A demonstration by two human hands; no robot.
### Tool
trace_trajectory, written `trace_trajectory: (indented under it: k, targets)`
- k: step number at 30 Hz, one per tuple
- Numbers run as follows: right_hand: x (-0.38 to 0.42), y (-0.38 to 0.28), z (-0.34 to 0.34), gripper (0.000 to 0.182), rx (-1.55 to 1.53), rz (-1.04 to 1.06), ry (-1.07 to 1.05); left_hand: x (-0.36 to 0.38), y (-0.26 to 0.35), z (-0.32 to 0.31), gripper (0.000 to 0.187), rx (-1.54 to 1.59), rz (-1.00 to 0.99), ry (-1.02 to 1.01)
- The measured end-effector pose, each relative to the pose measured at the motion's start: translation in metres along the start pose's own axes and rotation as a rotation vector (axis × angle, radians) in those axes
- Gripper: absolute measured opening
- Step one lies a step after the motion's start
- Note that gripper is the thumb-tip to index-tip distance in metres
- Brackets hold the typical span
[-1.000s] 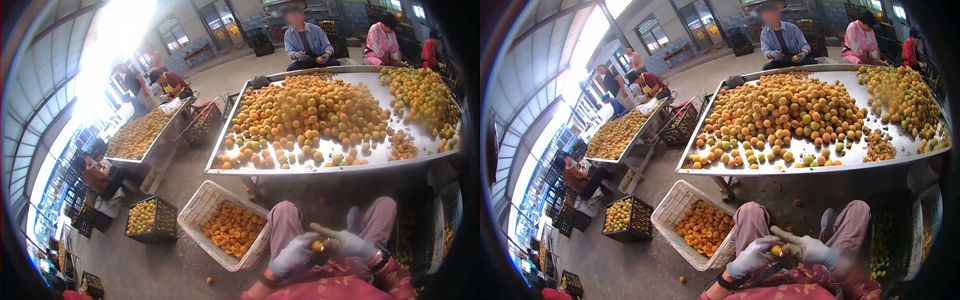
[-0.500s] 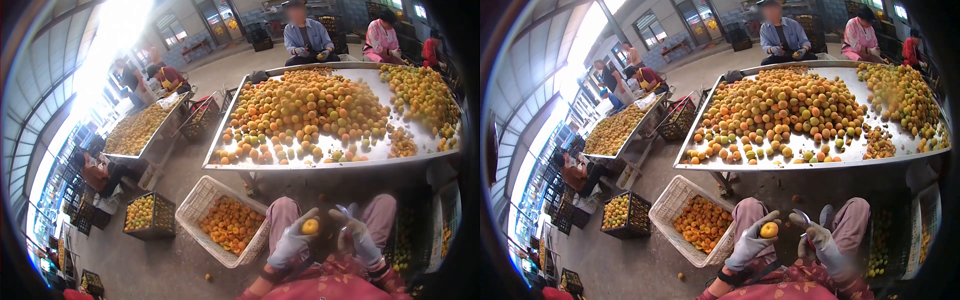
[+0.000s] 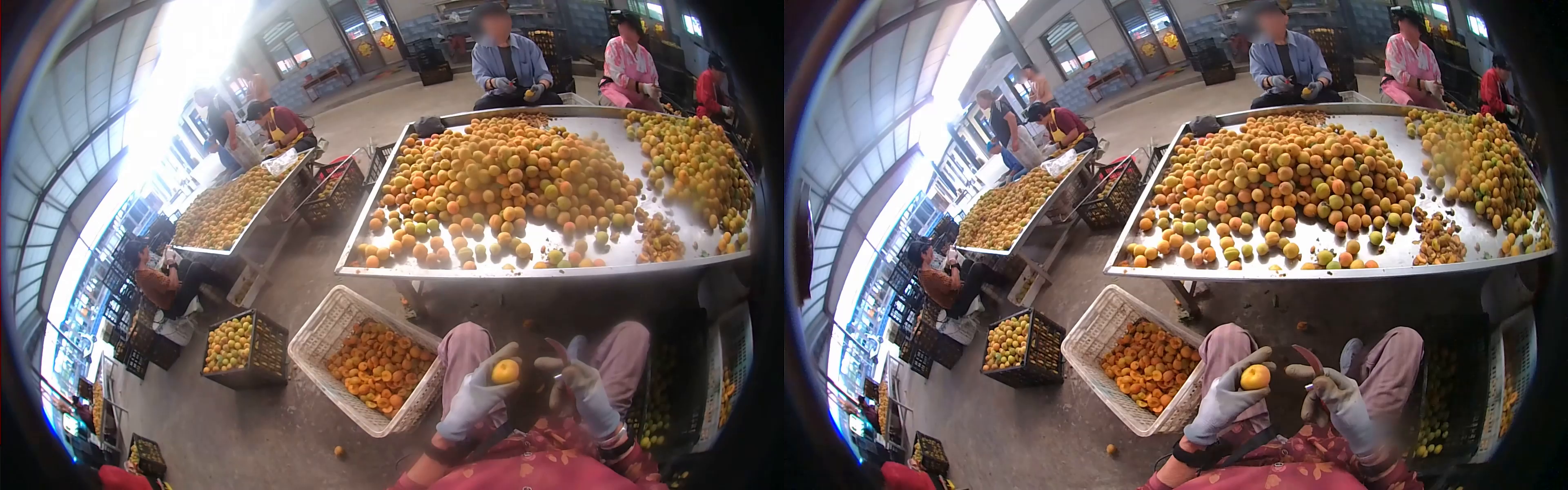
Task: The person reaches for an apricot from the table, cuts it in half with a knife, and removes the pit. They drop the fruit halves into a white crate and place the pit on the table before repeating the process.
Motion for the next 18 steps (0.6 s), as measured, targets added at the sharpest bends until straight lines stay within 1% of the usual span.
trace_trajectory:
  k: [8, 11, 13, 18]
  targets:
    - [-0.0009, 0.0055, 0.0003, 0.047, 0.014, -0.004, 0.011, 0.0013, 0.0044, 0.0027, 0.062, -0.092, -0.028, 0.004]
    - [-0.0013, 0.0051, 0.0001, 0.044, 0.02, -0.006, 0.01, 0.0027, 0.0081, 0.0035, 0.062, -0.05, -0.033, 0.024]
    - [0.0, 0.0053, 0.0008, 0.042, 0.007, -0.004, 0.018, 0.0037, 0.0085, 0.0031, 0.062, -0.011, 0.001, 0.03]
    - [0.0004, 0.0051, 0.0, 0.041, -0.011, -0.013, 0.027, 0.0039, 0.005, 0.0038, 0.063, 0.002, -0.014, 0.033]
Point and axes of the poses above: each hand's wrist, its own x-axis away from the middle knuckle, its own z-axis out of the back of the hand, y = z × x, the point moved 7 cm from there along -x, towards the middle knuckle, and after that the axes turned 4 degrees about -z, right-handed, at the moved point
